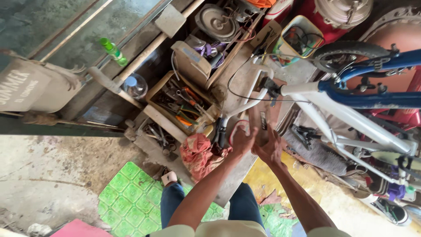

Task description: The person washes their hands, retrieves a tool kit, and uses a hex wrench to loosen and remove bolts from the rear engine cover of a motorcycle. The person works on the motorcycle's rear wheel area, removing the cover to access internal components.

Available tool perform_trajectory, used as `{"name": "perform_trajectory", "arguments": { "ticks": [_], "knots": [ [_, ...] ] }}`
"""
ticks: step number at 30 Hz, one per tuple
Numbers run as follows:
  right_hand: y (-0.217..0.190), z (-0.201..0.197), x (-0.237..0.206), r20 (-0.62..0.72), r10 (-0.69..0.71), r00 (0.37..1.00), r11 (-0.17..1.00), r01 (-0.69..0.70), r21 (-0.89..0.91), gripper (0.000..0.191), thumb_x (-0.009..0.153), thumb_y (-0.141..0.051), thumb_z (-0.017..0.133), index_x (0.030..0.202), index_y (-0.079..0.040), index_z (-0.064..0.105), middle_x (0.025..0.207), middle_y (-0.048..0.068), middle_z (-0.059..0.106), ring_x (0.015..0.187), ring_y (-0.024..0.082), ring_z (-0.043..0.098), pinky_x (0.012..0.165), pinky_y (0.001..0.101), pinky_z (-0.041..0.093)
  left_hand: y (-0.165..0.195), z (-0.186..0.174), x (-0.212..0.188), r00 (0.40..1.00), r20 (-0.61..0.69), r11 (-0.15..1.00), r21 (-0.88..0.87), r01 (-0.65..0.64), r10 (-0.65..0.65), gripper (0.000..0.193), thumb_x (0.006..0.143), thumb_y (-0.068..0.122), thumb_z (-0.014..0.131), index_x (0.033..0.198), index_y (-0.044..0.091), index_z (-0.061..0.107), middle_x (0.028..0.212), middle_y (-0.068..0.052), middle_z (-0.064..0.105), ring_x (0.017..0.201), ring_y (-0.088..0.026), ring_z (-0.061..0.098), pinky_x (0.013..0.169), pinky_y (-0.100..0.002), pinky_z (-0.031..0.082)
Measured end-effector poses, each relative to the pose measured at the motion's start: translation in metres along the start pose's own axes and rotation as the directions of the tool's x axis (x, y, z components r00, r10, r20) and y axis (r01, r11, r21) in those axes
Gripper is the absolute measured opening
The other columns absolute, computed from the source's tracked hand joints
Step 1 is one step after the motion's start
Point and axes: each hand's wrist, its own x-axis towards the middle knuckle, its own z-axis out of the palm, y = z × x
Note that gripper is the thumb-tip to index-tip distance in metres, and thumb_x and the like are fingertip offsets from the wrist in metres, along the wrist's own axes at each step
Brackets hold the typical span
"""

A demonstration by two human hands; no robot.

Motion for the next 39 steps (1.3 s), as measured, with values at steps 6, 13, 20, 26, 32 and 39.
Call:
{"name": "perform_trajectory", "arguments": {
  "ticks": [6, 13, 20, 26, 32, 39],
  "knots": [
    [-0.027, -0.013, -0.082, -0.071, 0.059, 0.996, 0.996, -0.054, 0.077, 0.11, 0.062, -0.04, 0.086, 0.155, -0.003, 0.04, 0.138, 0.028, 0.054, 0.125, 0.045, 0.053, 0.104, 0.054, 0.046, 0.011, -0.017, -0.043, 0.842, 0.411, 0.854, -0.228, 0.467, -0.351, 0.067, 0.073, 0.047, 0.085, 0.109, -0.008, 0.072, 0.093, -0.018, 0.075, 0.072, -0.023, 0.071, 0.055, -0.035, 0.053],
    [-0.113, -0.018, -0.153, -0.122, 0.146, 0.982, 0.988, -0.138, 0.076, 0.122, 0.064, -0.035, 0.088, 0.162, -0.004, 0.022, 0.135, 0.029, 0.054, 0.121, 0.045, 0.054, 0.099, 0.0547, 0.047, 0.014, -0.077, -0.096, 0.877, 0.437, 0.934, -0.185, 0.305, -0.199, 0.054, 0.066, 0.03, 0.09, 0.107, -0.001, 0.074, 0.092, -0.011, 0.073, 0.078, -0.019, 0.067, 0.063, -0.034, 0.052],
    [-0.137, 0.01, -0.153, -0.07, 0.077, 0.995, 0.938, -0.049, 0.343, 0.131, 0.069, -0.042, 0.085, 0.162, -0.004, 0.002, 0.134, 0.024, 0.053, 0.115, 0.037, 0.059, 0.093, 0.046, 0.05, 0.022, -0.154, -0.092, 0.889, 0.358, 0.927, -0.131, 0.351, -0.286, 0.054, 0.075, 0.031, 0.086, 0.112, -0.004, 0.068, 0.101, -0.018, 0.074, 0.086, -0.025, 0.071, 0.073, -0.033, 0.055],
    [-0.118, 0.072, -0.129, 0.08, 0.409, 0.909, 0.46, -0.281, 0.843, 0.079, 0.097, -0.041, 0.059, 0.166, -0.009, 0.039, 0.153, 0.011, 0.051, 0.132, 0.026, 0.054, 0.095, 0.0412, 0.046, 0.027, -0.235, -0.087, 0.926, 0.303, 0.878, -0.35, 0.326, -0.223, 0.059, 0.071, 0.02, 0.083, 0.12, -0.007, 0.066, 0.112, -0.022, 0.074, 0.091, -0.03, 0.075, 0.077, -0.042, 0.065],
    [-0.168, 0.149, -0.143, -0.125, -0.293, 0.948, 0.868, 0.318, 0.382, 0.071, 0.078, -0.013, 0.081, 0.14, -0.01, 0.047, 0.131, 0.018, 0.054, 0.119, 0.035, 0.052, 0.097, 0.0475, 0.047, 0.016, -0.315, -0.082, 0.953, 0.279, 0.896, -0.381, 0.226, -0.122, 0.062, 0.073, 0.017, 0.082, 0.128, -0.007, 0.064, 0.116, -0.022, 0.074, 0.098, -0.03, 0.075, 0.084, -0.042, 0.062],
    [-0.198, 0.164, -0.117, -0.009, -0.263, 0.965, 0.941, 0.258, 0.218, 0.024, 0.08, -0.003, 0.071, 0.103, -0.007, 0.065, 0.092, 0.016, 0.065, 0.084, 0.034, 0.065, 0.073, 0.0458, 0.053, 0.006, -0.381, -0.097, 0.957, 0.262, 0.946, -0.258, 0.197, -0.128, 0.06, 0.076, 0.02, 0.083, 0.127, -0.004, 0.063, 0.113, -0.019, 0.074, 0.097, -0.03, 0.074, 0.087, -0.043, 0.06]
  ]
}}
